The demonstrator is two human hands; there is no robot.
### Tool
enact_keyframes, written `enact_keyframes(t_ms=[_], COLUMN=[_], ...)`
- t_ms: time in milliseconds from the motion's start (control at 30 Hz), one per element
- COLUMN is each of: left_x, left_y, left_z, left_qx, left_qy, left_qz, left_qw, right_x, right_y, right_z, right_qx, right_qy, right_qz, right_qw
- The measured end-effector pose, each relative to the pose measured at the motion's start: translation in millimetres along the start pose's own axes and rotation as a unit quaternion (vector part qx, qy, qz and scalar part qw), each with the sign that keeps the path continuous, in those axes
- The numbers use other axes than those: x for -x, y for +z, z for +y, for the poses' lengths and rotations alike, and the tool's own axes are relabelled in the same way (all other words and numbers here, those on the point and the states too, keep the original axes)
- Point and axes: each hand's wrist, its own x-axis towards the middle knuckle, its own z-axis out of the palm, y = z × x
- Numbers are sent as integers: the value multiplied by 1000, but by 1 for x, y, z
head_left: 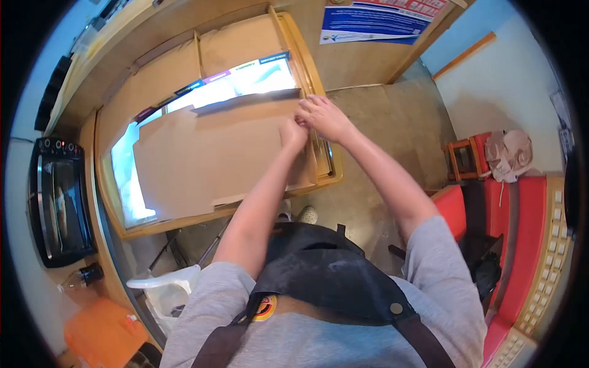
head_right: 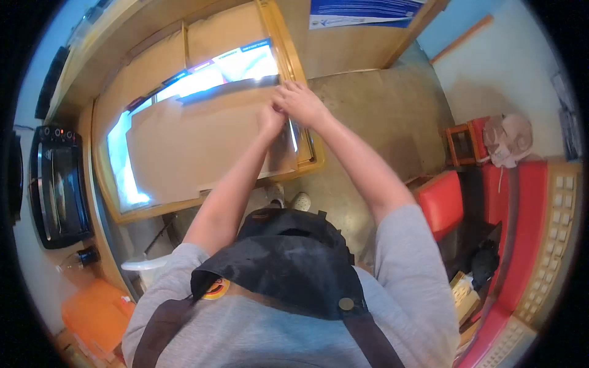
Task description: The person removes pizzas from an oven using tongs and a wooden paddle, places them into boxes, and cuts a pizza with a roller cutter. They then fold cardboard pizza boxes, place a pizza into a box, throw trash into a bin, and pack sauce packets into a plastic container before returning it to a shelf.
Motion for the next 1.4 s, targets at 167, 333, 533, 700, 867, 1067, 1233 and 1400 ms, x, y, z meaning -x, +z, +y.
enact_keyframes(t_ms=[167, 333, 533, 700, 867, 1067, 1233, 1400], left_x=[51, 47, 27, 13, 70, 290, 568, 735], left_y=[-1, 5, 19, 7, -7, 68, 138, 167], left_z=[-17, -27, -26, -40, -79, -78, 2, 55], left_qx=[-76, -8, 176, 247, 51, -45, -110, -56], left_qy=[4, -43, 23, -136, 136, 279, 340, 479], left_qz=[-17, -42, -53, -238, -247, -414, -708, -777], left_qw=[997, 998, 983, 929, 958, 865, 610, 405], right_x=[-27, -35, 20, 173, 398, 596, 647, 691], right_y=[43, 58, 18, -5, -1, -44, -89, -92], right_z=[-4, -7, -29, -138, -337, -601, -711, -719], right_qx=[91, 67, 12, -100, -183, -118, 23, -58], right_qy=[-122, -115, 162, 510, 754, 971, 957, 889], right_qz=[-233, -260, -12, 73, -43, 91, 285, 455], right_qw=[960, 956, 987, 851, 629, 189, 41, 12])
